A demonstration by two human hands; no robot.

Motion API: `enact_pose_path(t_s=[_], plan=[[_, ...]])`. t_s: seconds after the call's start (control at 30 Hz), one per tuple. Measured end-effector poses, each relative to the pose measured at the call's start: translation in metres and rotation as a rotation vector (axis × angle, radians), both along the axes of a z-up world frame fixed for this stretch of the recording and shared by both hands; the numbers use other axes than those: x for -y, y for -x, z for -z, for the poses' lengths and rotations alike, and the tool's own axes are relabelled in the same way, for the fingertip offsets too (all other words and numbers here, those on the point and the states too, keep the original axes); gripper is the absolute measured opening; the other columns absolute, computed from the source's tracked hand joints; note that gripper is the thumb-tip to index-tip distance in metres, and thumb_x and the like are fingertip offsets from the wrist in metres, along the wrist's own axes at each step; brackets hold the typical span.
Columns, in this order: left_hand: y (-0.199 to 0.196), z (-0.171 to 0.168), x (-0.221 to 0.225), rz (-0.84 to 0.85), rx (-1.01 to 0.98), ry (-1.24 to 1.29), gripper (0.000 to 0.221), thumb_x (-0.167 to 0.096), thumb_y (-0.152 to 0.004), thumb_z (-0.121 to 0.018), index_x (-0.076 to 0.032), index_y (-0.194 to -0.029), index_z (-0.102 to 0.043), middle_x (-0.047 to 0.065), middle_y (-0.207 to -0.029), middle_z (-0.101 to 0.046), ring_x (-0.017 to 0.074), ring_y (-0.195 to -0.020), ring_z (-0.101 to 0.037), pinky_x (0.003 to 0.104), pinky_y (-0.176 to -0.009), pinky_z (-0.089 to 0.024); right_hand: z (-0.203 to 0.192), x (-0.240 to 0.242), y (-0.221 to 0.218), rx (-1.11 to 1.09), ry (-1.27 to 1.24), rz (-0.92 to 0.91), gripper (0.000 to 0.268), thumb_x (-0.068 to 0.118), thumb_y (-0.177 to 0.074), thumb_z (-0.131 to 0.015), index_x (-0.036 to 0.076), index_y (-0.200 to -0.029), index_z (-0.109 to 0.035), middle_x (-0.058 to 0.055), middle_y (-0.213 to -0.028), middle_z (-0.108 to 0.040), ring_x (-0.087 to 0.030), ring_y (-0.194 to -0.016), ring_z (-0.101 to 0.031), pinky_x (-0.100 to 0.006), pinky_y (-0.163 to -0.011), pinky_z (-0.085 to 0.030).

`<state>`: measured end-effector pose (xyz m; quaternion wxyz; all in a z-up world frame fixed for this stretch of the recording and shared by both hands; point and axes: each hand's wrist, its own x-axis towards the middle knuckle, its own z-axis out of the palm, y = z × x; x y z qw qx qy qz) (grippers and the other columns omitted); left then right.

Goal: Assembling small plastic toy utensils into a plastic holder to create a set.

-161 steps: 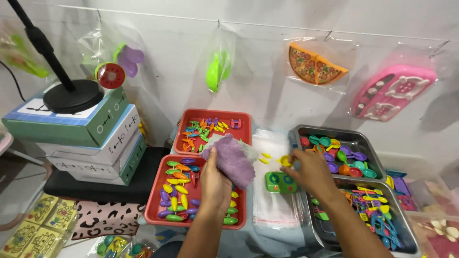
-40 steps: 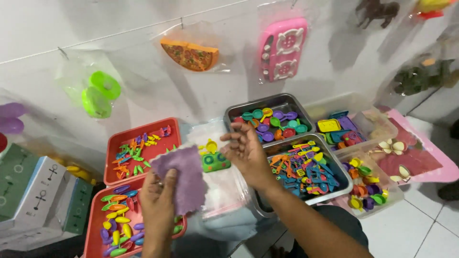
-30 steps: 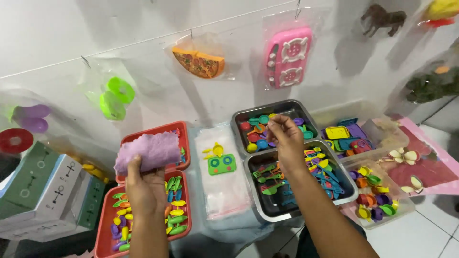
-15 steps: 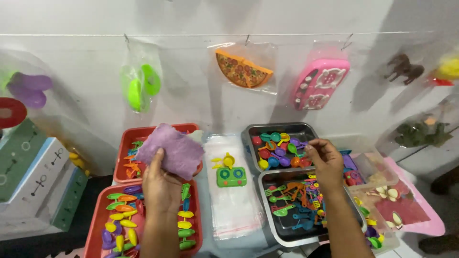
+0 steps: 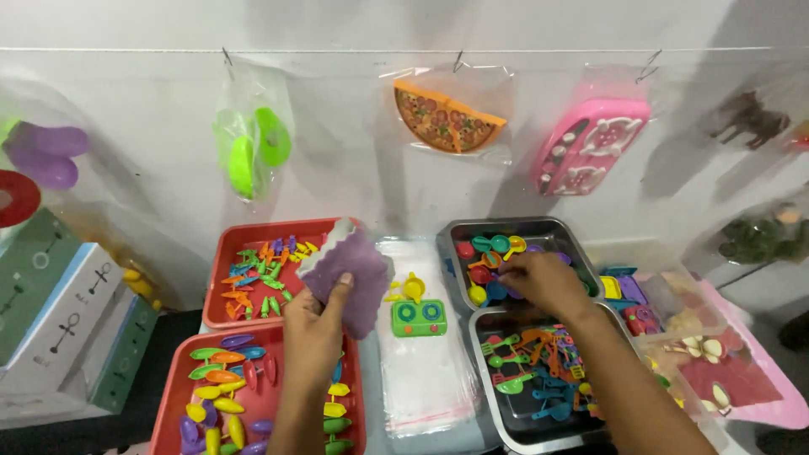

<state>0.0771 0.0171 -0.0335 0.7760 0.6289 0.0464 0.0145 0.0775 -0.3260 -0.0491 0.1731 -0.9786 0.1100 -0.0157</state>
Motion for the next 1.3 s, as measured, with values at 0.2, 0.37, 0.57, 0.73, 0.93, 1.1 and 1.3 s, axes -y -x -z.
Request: enact_pose_path(t_s=[0.2, 0.37, 0.57, 0.73, 0.93, 1.1, 1.3], plan=[[0.009, -0.014, 0.011, 0.072, -0.085, -0.018, 0.023, -0.011, -0.093, -0.068, 0.008, -0.102, -0.078, 0.014, -0.082, -0.076, 0.0166, -0.062, -0.064, 0.029, -0.052, -0.052, 0.037, -0.004, -0.037, -0.095, 0.245, -0.031, 0.031, 0.046, -0.081, -0.077, 0.021, -0.098, -0.081, -0.001, -0.093, -0.077, -0.024, -0.086, -0.072, -0.038, -0.074, -0.056], [0.012, -0.014, 0.01, 0.066, -0.055, -0.141, 0.025, -0.015, -0.092, -0.069, 0.006, -0.096, -0.081, 0.01, -0.073, -0.076, 0.0132, -0.055, -0.059, 0.027, -0.049, -0.047, 0.05, 0.0, -0.045, -0.068, 0.11, -0.046, 0.025, 0.038, -0.079, -0.082, 0.019, -0.095, -0.082, -0.001, -0.087, -0.078, -0.022, -0.077, -0.071, -0.035, -0.072, -0.056], [0.015, 0.002, 0.017, 0.074, 0.01, -0.277, 0.029, -0.024, -0.097, -0.065, 0.0, -0.086, -0.078, -0.001, -0.059, -0.058, 0.0088, -0.052, -0.047, 0.027, -0.047, -0.04, 0.015, -0.03, -0.016, 0.261, -0.556, 0.087, 0.021, 0.021, -0.093, -0.072, 0.004, -0.104, -0.079, -0.007, -0.075, -0.072, -0.016, -0.061, -0.063, -0.028, -0.057, -0.05], [0.031, 0.01, 0.041, 0.269, 0.053, -0.234, 0.031, -0.023, -0.101, -0.056, 0.001, -0.097, -0.075, 0.002, -0.064, -0.061, 0.0096, -0.052, -0.05, 0.027, -0.046, -0.042, 0.0, -0.094, 0.032, 0.278, -1.038, 0.009, 0.033, 0.02, -0.108, -0.049, 0.001, -0.115, -0.074, -0.001, -0.07, -0.048, -0.009, -0.053, -0.036, -0.026, -0.05, -0.036], [0.035, 0.017, 0.047, 0.313, 0.104, -0.127, 0.026, -0.021, -0.102, -0.054, -0.003, -0.096, -0.07, 0.004, -0.074, -0.068, 0.011, -0.062, -0.057, 0.027, -0.056, -0.048, -0.003, -0.131, 0.052, 0.257, -1.093, -0.199, 0.052, 0.0, -0.098, -0.052, 0.004, -0.15, -0.056, -0.007, -0.092, -0.068, -0.014, -0.068, -0.056, -0.027, -0.06, -0.049], [0.03, 0.035, 0.041, 0.419, -0.002, -0.033, 0.023, -0.014, -0.094, -0.05, 0.0, -0.099, -0.068, 0.008, -0.087, -0.068, 0.015, -0.077, -0.055, 0.026, -0.07, -0.045, 0.01, -0.129, 0.055, 0.321, -1.104, -0.009, 0.015, 0.002, -0.094, -0.067, -0.005, -0.106, -0.073, -0.014, -0.071, -0.071, -0.019, -0.06, -0.063, -0.03, -0.055, -0.049], [0.033, 0.045, 0.027, 0.712, 0.051, 0.34, 0.037, 0.0, -0.095, -0.048, 0.006, -0.13, -0.059, 0.012, -0.124, -0.064, 0.0184, -0.112, -0.06, 0.029, -0.098, -0.049, 0.032, -0.117, 0.066, 0.414, -1.143, -0.065, 0.012, -0.002, -0.092, -0.067, -0.006, -0.103, -0.07, -0.015, -0.082, -0.076, -0.016, -0.059, -0.059, -0.027, -0.053, -0.049]])
